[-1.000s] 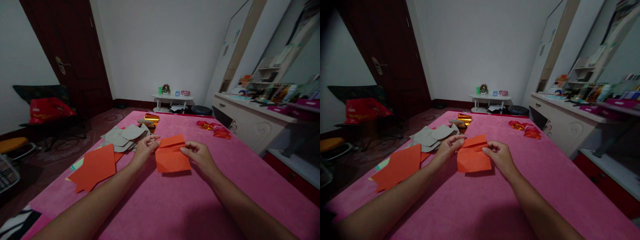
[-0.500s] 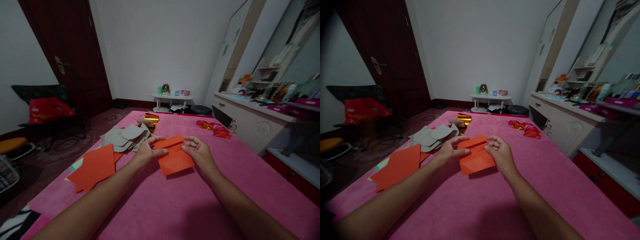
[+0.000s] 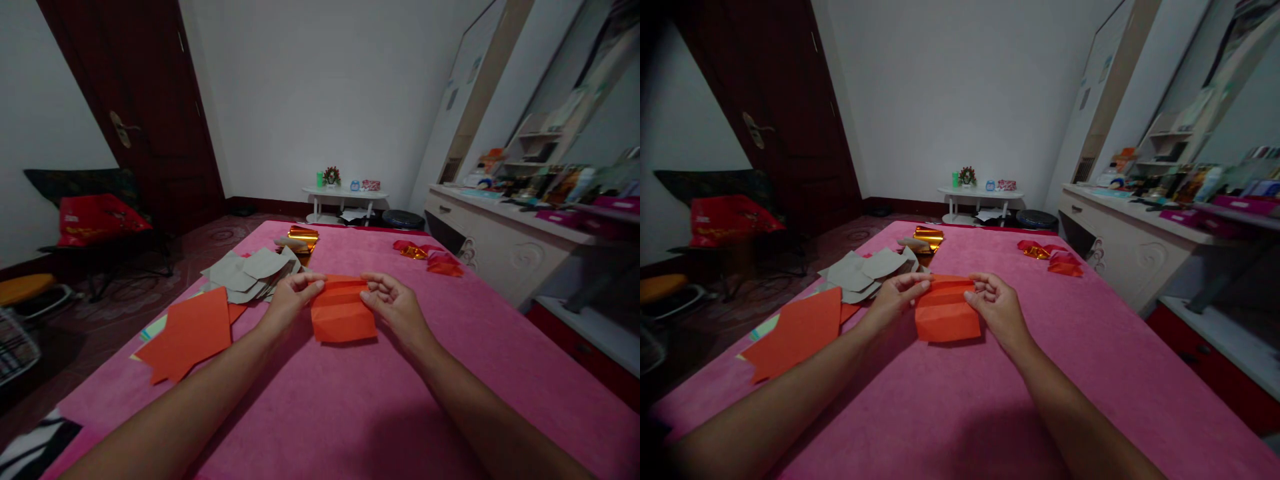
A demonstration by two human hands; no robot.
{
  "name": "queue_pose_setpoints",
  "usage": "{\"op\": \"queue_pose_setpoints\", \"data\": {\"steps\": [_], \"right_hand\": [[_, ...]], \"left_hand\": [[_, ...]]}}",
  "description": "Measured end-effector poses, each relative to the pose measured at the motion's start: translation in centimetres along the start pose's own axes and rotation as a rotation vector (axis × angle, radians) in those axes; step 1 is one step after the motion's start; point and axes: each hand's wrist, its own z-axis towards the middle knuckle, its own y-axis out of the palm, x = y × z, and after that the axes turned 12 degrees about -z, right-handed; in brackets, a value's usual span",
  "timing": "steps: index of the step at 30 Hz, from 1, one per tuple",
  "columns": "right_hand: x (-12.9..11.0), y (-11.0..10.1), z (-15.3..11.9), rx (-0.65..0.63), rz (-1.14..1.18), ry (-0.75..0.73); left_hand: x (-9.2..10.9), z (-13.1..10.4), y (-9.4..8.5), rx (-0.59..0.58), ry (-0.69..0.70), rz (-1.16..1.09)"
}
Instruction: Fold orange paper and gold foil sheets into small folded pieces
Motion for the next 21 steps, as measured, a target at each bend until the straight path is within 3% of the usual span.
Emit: {"op": "queue_pose_setpoints", "data": {"steps": [21], "right_hand": [[-0.13,0.30,-0.26,0.069,-0.083,-0.108]], "left_hand": [[0.14,-0.26,0.27,-0.005,0.029,0.073]]}}
